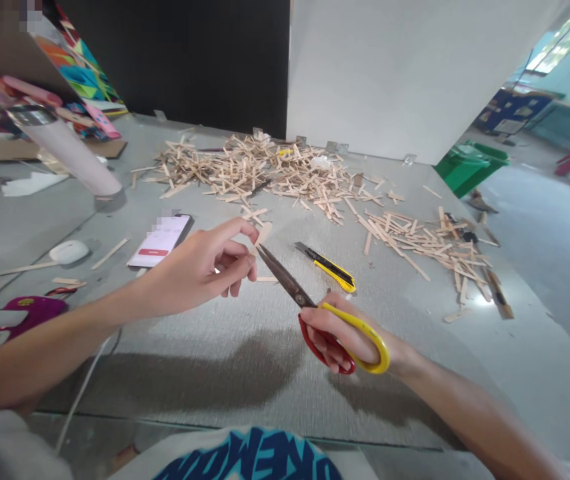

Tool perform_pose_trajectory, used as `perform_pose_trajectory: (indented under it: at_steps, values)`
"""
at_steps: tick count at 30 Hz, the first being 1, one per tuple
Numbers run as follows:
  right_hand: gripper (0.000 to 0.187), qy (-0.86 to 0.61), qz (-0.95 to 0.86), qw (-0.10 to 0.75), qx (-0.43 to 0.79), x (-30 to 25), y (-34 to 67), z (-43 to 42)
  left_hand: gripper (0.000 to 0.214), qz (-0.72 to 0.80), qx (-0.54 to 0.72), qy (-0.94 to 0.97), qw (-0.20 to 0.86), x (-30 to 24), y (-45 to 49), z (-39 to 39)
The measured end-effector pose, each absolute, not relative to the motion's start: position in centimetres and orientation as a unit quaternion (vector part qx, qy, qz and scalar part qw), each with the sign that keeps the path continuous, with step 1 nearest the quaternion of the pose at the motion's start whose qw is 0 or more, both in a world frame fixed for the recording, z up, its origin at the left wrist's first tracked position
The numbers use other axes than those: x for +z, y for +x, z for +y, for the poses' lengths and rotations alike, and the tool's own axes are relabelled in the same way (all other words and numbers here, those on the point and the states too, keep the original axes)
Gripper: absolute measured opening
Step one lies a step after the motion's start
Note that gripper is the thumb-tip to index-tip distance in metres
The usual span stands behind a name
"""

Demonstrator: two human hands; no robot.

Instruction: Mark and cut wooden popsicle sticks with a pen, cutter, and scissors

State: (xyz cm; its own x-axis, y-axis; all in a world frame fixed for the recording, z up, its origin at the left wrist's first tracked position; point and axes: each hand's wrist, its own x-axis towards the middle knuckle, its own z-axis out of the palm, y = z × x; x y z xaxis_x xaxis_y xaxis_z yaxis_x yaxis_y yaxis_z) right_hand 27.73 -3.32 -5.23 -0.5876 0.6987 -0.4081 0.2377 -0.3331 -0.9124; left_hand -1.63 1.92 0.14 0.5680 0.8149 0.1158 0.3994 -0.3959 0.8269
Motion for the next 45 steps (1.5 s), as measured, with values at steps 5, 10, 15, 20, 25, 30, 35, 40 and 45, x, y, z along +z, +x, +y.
perform_pose_trajectory:
  at_steps: [5, 10, 15, 20, 25, 30, 35, 40, 45]
  values:
    - [0.078, -0.419, -0.567, 0.164, 0.690, -5.3, 27.9, -3.1, 0.013, 0.385, 0.246, 0.806, 0.375, 0.1, -1.6, 2.1]
    - [0.075, -0.415, -0.546, 0.162, 0.710, -5.3, 28.3, -2.8, 0.010, 0.385, 0.234, 0.817, 0.361, 0.1, -1.7, 2.3]
    - [0.074, -0.410, -0.555, 0.148, 0.709, -5.0, 28.7, -2.5, 0.012, 0.380, 0.232, 0.829, 0.340, -0.1, -1.9, 2.6]
    - [0.071, -0.407, -0.553, 0.145, 0.712, -4.8, 28.6, -2.3, 0.014, 0.386, 0.234, 0.830, 0.327, -0.2, -1.9, 2.7]
    - [0.071, -0.406, -0.556, 0.144, 0.711, -5.0, 28.7, -2.3, 0.014, 0.390, 0.230, 0.830, 0.326, -0.2, -2.0, 2.6]
    - [0.072, -0.399, -0.573, 0.155, 0.699, -5.1, 28.8, -2.2, 0.014, 0.389, 0.230, 0.834, 0.316, -0.3, -2.1, 2.7]
    - [0.075, -0.398, -0.579, 0.161, 0.693, -5.1, 28.7, -2.3, 0.015, 0.388, 0.229, 0.840, 0.303, -0.3, -2.2, 2.9]
    - [0.076, -0.399, -0.580, 0.174, 0.689, -5.2, 28.5, -2.3, 0.017, 0.384, 0.216, 0.852, 0.283, -0.4, -2.1, 2.9]
    - [0.082, -0.404, -0.582, 0.171, 0.684, -5.5, 28.5, -2.0, 0.019, 0.417, 0.231, 0.830, 0.289, -0.4, -2.1, 3.1]
